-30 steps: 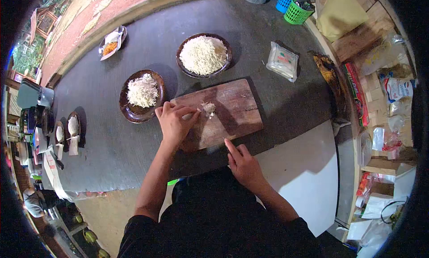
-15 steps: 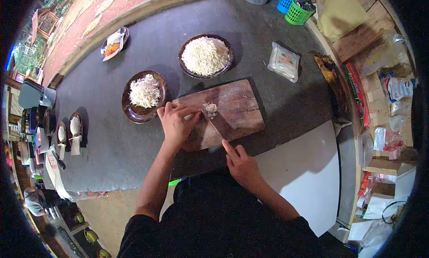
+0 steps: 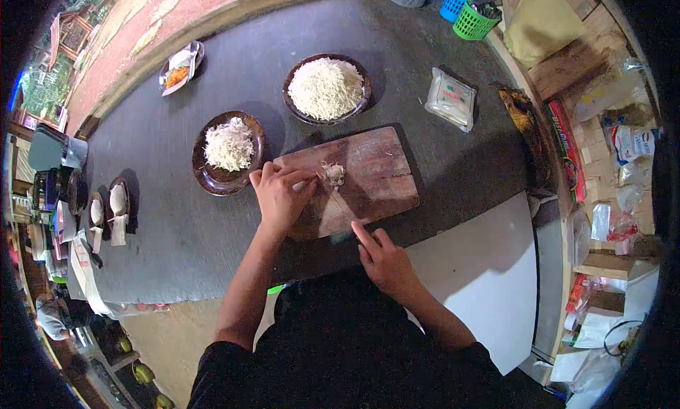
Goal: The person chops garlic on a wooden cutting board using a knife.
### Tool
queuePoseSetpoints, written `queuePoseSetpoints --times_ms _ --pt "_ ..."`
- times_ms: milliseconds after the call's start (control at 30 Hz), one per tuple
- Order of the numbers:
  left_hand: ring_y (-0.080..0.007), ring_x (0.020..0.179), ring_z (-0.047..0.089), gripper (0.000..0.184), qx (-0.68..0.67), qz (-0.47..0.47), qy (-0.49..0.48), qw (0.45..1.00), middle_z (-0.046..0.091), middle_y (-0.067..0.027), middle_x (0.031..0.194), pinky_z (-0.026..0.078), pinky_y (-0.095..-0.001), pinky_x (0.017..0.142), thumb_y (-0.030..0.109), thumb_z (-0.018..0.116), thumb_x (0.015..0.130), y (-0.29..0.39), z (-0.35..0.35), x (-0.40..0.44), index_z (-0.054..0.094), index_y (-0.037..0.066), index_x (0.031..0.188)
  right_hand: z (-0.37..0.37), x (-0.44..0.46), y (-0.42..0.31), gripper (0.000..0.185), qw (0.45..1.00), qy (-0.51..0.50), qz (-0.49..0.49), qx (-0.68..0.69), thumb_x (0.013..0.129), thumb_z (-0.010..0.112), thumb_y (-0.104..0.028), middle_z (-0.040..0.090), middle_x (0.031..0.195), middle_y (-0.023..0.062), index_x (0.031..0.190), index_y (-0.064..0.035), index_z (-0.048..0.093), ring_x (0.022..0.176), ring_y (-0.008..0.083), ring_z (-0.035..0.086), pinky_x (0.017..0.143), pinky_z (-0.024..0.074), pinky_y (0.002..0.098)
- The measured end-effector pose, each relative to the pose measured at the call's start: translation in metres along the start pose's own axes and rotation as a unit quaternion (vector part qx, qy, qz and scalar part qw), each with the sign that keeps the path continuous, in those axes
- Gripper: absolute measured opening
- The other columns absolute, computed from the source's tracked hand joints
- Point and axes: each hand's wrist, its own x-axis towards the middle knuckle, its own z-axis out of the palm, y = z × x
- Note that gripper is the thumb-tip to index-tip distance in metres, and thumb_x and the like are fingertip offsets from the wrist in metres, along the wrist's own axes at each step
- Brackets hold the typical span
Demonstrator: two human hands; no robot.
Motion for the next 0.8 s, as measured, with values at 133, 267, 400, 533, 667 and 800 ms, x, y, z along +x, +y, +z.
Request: queuePoseSetpoints --times_ms 133,267,400,533,667,800 --pt "-0.0193 0.09 0.056 0.015 -0.002 0.011 -0.002 1.0 0.075 0.0098 0.093 0.036 -0.0383 0.087 0.031 0.083 0.074 0.001 -0.002 0.002 0.081 0.024 0.086 0.002 0.007 -0.002 0.06 1.0 -0.024 0.018 -0.005 0.095 0.063 -0.013 0.055 0.098 0.0153 0.152 -0.0171 0.044 0.074 0.0357 0.066 0.063 0.0577 0.0454" --pt "-0.0191 0.089 0.056 0.014 -0.006 0.005 0.005 1.0 0.075 0.0097 0.093 0.036 -0.0383 0.087 0.031 0.083 0.075 0.0 0.001 0.0 0.081 0.024 0.086 0.005 0.002 -0.001 0.06 0.999 -0.013 0.019 -0.025 0.095 0.063 -0.013 0.054 0.096 0.0148 0.152 -0.0166 0.044 0.074 0.0348 0.066 0.062 0.0572 0.0459" --pt "-0.0192 0.089 0.056 0.014 0.005 0.002 -0.001 1.0 0.075 0.0096 0.093 0.036 -0.0384 0.087 0.032 0.083 0.076 -0.001 0.001 -0.001 0.081 0.023 0.086 0.003 -0.014 0.005 0.058 0.999 0.005 0.007 -0.039 0.096 0.063 -0.013 0.054 0.096 0.0141 0.151 -0.0153 0.044 0.074 0.033 0.065 0.062 0.0567 0.0455" --pt "-0.0194 0.089 0.056 0.013 -0.001 0.006 -0.001 1.0 0.075 0.0092 0.093 0.036 -0.0384 0.087 0.032 0.082 0.077 0.001 0.0 -0.001 0.081 0.023 0.086 0.001 -0.016 0.004 0.057 0.999 0.007 0.02 -0.044 0.096 0.063 -0.013 0.054 0.096 0.0136 0.15 -0.014 0.045 0.074 0.0315 0.064 0.062 0.0561 0.0442" --pt "-0.0196 0.089 0.056 0.014 0.003 0.005 -0.009 1.0 0.075 0.0085 0.093 0.035 -0.0385 0.086 0.033 0.082 0.078 0.0 -0.001 -0.001 0.081 0.022 0.087 -0.003 -0.009 -0.002 0.058 1.0 -0.014 0.018 -0.01 0.096 0.063 -0.013 0.055 0.098 0.0135 0.151 -0.0138 0.045 0.075 0.0321 0.065 0.063 0.0561 0.0437" --pt "-0.0194 0.089 0.056 0.014 -0.007 0.012 0.0 1.0 0.075 0.0085 0.092 0.035 -0.0389 0.086 0.033 0.082 0.077 0.0 -0.002 0.0 0.081 0.022 0.087 -0.002 -0.002 -0.001 0.059 1.0 -0.016 0.01 0.002 0.096 0.062 -0.013 0.055 0.098 0.0135 0.152 -0.0147 0.043 0.076 0.0327 0.066 0.064 0.057 0.0437"
